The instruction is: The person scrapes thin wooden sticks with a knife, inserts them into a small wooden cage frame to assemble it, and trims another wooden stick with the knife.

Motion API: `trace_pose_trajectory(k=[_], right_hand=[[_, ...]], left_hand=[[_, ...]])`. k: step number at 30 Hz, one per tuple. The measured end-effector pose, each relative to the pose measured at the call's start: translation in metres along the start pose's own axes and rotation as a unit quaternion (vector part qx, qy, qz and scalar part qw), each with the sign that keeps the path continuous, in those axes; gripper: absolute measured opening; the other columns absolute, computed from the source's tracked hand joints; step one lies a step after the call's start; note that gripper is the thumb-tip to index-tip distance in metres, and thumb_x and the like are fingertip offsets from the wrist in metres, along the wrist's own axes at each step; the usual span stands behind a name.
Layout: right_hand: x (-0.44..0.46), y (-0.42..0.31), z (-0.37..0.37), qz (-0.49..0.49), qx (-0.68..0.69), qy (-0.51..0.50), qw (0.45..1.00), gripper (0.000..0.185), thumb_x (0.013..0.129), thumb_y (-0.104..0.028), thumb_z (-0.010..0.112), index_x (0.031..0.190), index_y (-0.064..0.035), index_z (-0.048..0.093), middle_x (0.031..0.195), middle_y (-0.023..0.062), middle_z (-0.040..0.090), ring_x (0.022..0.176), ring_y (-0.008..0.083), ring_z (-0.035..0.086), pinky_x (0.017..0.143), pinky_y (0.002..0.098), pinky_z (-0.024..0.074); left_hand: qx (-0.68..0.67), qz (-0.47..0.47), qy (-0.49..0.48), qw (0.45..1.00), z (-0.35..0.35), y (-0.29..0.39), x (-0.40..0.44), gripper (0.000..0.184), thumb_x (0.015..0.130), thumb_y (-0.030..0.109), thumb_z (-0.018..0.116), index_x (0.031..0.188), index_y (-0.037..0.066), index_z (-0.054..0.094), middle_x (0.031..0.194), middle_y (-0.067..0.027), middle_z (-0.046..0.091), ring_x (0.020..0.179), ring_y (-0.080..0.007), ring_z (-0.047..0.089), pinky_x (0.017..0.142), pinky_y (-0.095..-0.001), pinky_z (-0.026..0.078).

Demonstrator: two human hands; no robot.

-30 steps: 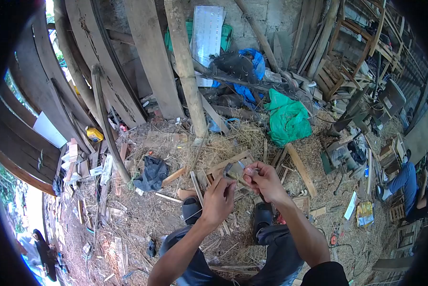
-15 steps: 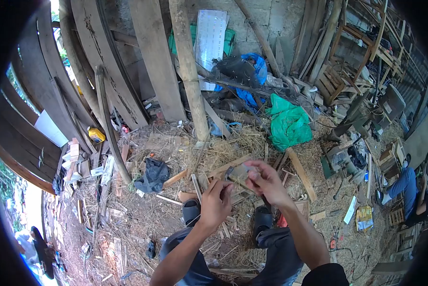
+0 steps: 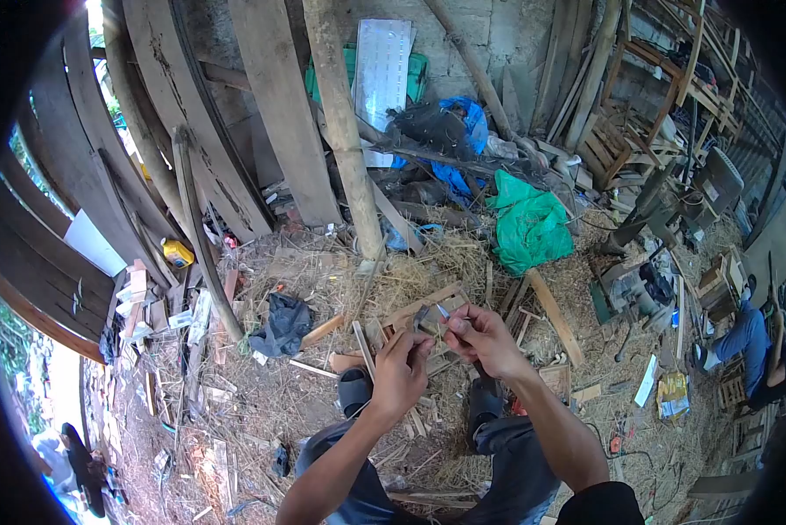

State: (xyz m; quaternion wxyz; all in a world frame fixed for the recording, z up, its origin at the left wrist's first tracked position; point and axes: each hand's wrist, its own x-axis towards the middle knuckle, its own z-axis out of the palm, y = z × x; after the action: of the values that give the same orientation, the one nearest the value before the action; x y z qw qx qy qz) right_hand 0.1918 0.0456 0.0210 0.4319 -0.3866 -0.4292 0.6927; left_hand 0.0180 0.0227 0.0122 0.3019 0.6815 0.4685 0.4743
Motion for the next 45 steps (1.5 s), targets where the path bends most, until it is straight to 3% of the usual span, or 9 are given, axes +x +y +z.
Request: trace_pose_trajectory(k=[11, 13, 16, 19, 21, 25, 30, 39, 45], right_hand=[[0.005, 0.0, -0.004, 0.015, 0.039, 0.058, 0.997, 0.017, 0.093, -0.02, 0.055, 0.094, -0.0034, 0.056, 0.066, -0.0031, 0.052, 0.047, 0.002, 0.034, 0.042, 0.0191, 0.0253], [0.006, -0.001, -0.004, 0.005, 0.037, 0.063, 0.997, 0.017, 0.093, -0.02, 0.055, 0.093, -0.0029, 0.056, 0.067, -0.0031, 0.052, 0.047, 0.0022, 0.034, 0.042, 0.0191, 0.0253], [0.007, -0.001, -0.001, -0.012, 0.019, 0.078, 0.997, 0.016, 0.093, -0.018, 0.054, 0.092, -0.0024, 0.055, 0.067, -0.0032, 0.051, 0.047, 0.0025, 0.035, 0.042, 0.0187, 0.0252], [0.012, 0.003, -0.024, -0.072, -0.033, 0.164, 0.983, 0.014, 0.093, -0.018, 0.055, 0.092, -0.004, 0.057, 0.068, -0.0018, 0.054, 0.047, 0.0016, 0.036, 0.04, 0.0179, 0.0267], [0.011, -0.02, -0.065, -0.146, 0.105, 0.223, 0.958, 0.014, 0.093, -0.016, 0.054, 0.099, -0.0044, 0.056, 0.068, -0.0015, 0.054, 0.048, 0.0021, 0.037, 0.04, 0.0177, 0.027], [-0.003, -0.006, -0.039, -0.105, 0.029, 0.191, 0.976, 0.016, 0.093, -0.017, 0.053, 0.104, -0.0046, 0.054, 0.068, -0.0013, 0.053, 0.048, 0.0023, 0.037, 0.041, 0.0179, 0.0279], [-0.002, -0.005, 0.012, -0.038, -0.063, 0.014, 0.997, 0.018, 0.095, -0.019, 0.052, 0.103, -0.0034, 0.056, 0.068, -0.0009, 0.054, 0.05, 0.0021, 0.039, 0.043, 0.0183, 0.0285], [0.0, -0.001, 0.0, -0.039, -0.04, 0.075, 0.996, 0.017, 0.095, -0.017, 0.052, 0.098, -0.0016, 0.056, 0.068, -0.0008, 0.053, 0.05, 0.0021, 0.037, 0.044, 0.0181, 0.0275], [0.002, 0.007, -0.001, 0.023, -0.025, 0.003, 0.999, 0.019, 0.094, -0.019, 0.053, 0.095, -0.0006, 0.057, 0.07, 0.0, 0.055, 0.049, 0.003, 0.038, 0.043, 0.0184, 0.0283]], left_hand=[[-0.011, -0.015, -0.027, 0.999, 0.003, 0.005, 0.002, 0.005, 0.084, -0.002, 0.059, 0.087, -0.005, 0.057, 0.078, -0.0158, 0.059, 0.063, -0.0265, 0.059, 0.058, -0.0322, 0.046], [-0.011, -0.013, -0.005, 1.0, 0.007, 0.001, 0.002, 0.005, 0.085, 0.001, 0.06, 0.088, -0.002, 0.058, 0.075, -0.0115, 0.059, 0.06, -0.0165, 0.054, 0.057, -0.0279, 0.043], [0.002, -0.017, -0.006, 1.0, 0.006, 0.002, 0.003, 0.005, 0.085, 0.001, 0.06, 0.088, -0.002, 0.058, 0.075, -0.0117, 0.06, 0.06, -0.0172, 0.054, 0.057, -0.0285, 0.043], [0.023, -0.035, -0.008, 0.999, -0.001, 0.008, -0.002, 0.004, 0.085, 0.001, 0.059, 0.087, -0.002, 0.059, 0.074, -0.012, 0.059, 0.06, -0.0173, 0.055, 0.057, -0.0287, 0.043], [0.016, -0.033, 0.0, 0.999, -0.008, 0.005, -0.008, 0.004, 0.085, 0.001, 0.059, 0.087, -0.002, 0.059, 0.073, -0.012, 0.059, 0.06, -0.0174, 0.055, 0.057, -0.0287, 0.044], [0.006, -0.026, 0.018, 0.999, -0.007, 0.004, 0.001, 0.003, 0.084, 0.0, 0.059, 0.086, -0.002, 0.059, 0.072, -0.012, 0.059, 0.06, -0.018, 0.056, 0.056, -0.0287, 0.044], [0.02, -0.01, 0.027, 0.999, -0.004, -0.002, 0.0, 0.004, 0.084, 0.0, 0.06, 0.087, -0.002, 0.059, 0.073, -0.0119, 0.059, 0.06, -0.0184, 0.057, 0.056, -0.0288, 0.044], [0.026, 0.019, 0.012, 0.999, 0.004, -0.007, 0.003, 0.005, 0.084, 0.0, 0.06, 0.088, -0.003, 0.058, 0.075, -0.0131, 0.059, 0.06, -0.0197, 0.057, 0.056, -0.03, 0.045], [0.006, 0.028, 0.02, 0.999, 0.009, -0.008, 0.002, 0.006, 0.084, 0.002, 0.061, 0.088, -0.003, 0.058, 0.077, -0.0138, 0.058, 0.062, -0.0219, 0.056, 0.057, -0.0314, 0.044]])
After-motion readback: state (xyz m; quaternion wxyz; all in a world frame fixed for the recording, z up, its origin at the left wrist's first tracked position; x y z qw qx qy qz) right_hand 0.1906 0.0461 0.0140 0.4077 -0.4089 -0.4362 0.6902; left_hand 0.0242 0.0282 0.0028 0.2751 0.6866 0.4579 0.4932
